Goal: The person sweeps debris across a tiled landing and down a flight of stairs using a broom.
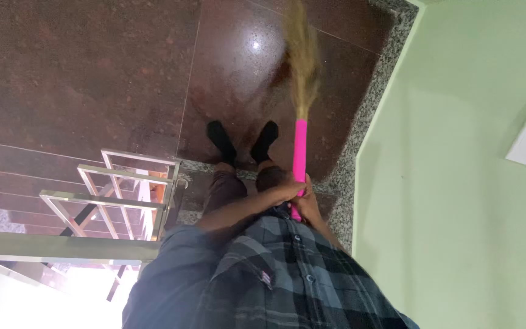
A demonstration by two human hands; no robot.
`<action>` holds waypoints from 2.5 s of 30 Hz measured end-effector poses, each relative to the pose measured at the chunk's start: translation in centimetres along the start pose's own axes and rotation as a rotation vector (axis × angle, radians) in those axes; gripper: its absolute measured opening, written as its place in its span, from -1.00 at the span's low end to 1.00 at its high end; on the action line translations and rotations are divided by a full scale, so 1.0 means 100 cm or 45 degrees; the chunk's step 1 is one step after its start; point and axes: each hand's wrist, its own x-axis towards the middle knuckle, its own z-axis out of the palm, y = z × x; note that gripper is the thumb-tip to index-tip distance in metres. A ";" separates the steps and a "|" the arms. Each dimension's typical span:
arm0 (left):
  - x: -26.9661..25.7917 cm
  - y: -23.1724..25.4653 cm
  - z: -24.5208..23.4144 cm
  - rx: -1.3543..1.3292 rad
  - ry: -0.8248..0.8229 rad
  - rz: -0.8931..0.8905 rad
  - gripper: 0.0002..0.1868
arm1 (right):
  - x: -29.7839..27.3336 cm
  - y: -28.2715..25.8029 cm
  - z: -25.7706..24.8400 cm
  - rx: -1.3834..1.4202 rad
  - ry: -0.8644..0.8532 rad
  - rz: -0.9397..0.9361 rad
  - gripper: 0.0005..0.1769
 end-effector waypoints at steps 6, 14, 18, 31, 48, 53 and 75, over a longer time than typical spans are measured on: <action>-0.045 -0.019 0.047 0.467 1.481 -1.099 -0.76 | 0.012 0.022 0.009 0.025 -0.138 0.122 0.13; -0.086 -0.010 0.049 0.548 1.883 -0.437 -0.79 | 0.057 0.008 0.046 -0.090 -0.508 0.056 0.15; -0.070 -0.005 0.037 0.440 2.155 -0.607 -0.63 | 0.063 -0.025 0.034 -0.067 -0.557 0.150 0.23; 0.074 -0.161 0.037 0.863 1.267 -0.493 -0.85 | -0.052 -0.028 -0.143 0.085 -0.004 0.111 0.11; -0.012 -0.166 0.047 0.442 1.924 -0.794 -0.74 | 0.000 0.042 -0.111 0.070 -0.533 0.098 0.02; -0.032 -0.119 0.048 0.511 2.223 -0.585 -0.65 | 0.038 0.017 -0.068 -0.120 -0.694 0.191 0.15; 0.003 -0.155 0.043 0.458 2.008 -0.172 -0.84 | 0.067 0.030 -0.108 -0.602 -0.857 0.175 -0.07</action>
